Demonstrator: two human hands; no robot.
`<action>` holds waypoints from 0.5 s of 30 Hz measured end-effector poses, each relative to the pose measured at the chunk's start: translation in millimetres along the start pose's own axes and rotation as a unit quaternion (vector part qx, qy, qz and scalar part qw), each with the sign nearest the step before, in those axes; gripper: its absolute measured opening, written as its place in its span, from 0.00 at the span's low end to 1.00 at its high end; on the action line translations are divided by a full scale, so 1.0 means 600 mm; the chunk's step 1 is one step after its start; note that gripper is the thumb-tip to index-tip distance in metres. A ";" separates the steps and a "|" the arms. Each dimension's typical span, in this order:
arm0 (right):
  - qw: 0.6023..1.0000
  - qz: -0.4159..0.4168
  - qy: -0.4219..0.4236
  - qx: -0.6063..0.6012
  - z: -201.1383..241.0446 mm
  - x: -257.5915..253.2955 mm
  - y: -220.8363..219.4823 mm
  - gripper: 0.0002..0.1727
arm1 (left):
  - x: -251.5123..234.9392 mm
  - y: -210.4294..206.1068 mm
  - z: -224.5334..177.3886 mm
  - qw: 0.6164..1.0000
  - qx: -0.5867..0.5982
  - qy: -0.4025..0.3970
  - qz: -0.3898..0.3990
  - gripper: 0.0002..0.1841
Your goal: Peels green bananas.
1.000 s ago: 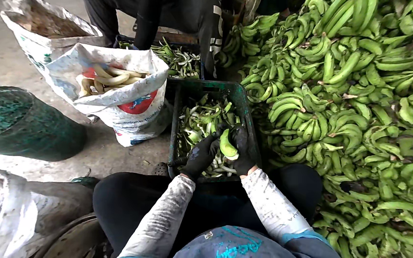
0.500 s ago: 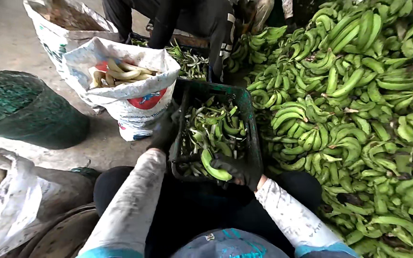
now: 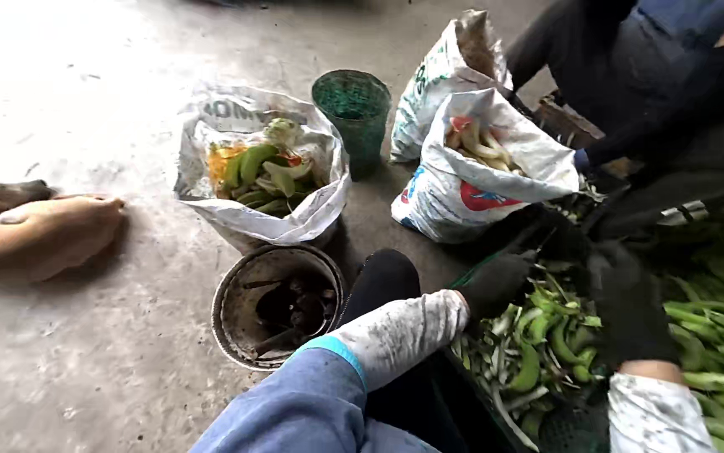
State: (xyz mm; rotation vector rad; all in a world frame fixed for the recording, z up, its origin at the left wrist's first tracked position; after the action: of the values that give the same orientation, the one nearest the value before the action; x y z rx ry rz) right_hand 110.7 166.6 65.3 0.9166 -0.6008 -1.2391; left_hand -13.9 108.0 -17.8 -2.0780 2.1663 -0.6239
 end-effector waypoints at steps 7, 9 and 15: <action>0.931 0.181 -0.253 0.192 -0.388 0.081 -0.145 0.33 | 0.015 -0.051 -0.028 0.999 -0.022 -0.014 0.043 0.23; 0.916 0.201 -0.264 0.226 -0.397 0.091 -0.163 0.36 | 0.015 -0.059 -0.021 0.998 -0.043 -0.026 0.046 0.21; 0.913 0.197 -0.302 0.192 -0.398 0.084 -0.172 0.39 | 0.023 -0.085 -0.014 0.880 -0.396 -0.239 0.111 0.28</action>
State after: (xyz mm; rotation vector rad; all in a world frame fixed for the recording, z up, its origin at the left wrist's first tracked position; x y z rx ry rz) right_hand 262.4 173.4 -151.9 0.6658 -1.4910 -1.0365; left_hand 30.2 96.6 9.9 -1.8764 2.4820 0.8617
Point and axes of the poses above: each hand's wrist, its own x-axis away from the middle knuckle, its own y-axis out of the back of the hand, z = x × y, the point moved 10 cm from there along -x, towards the middle knuckle, and after that the axes turned 2 degrees about -z, right-handed, at the moved point
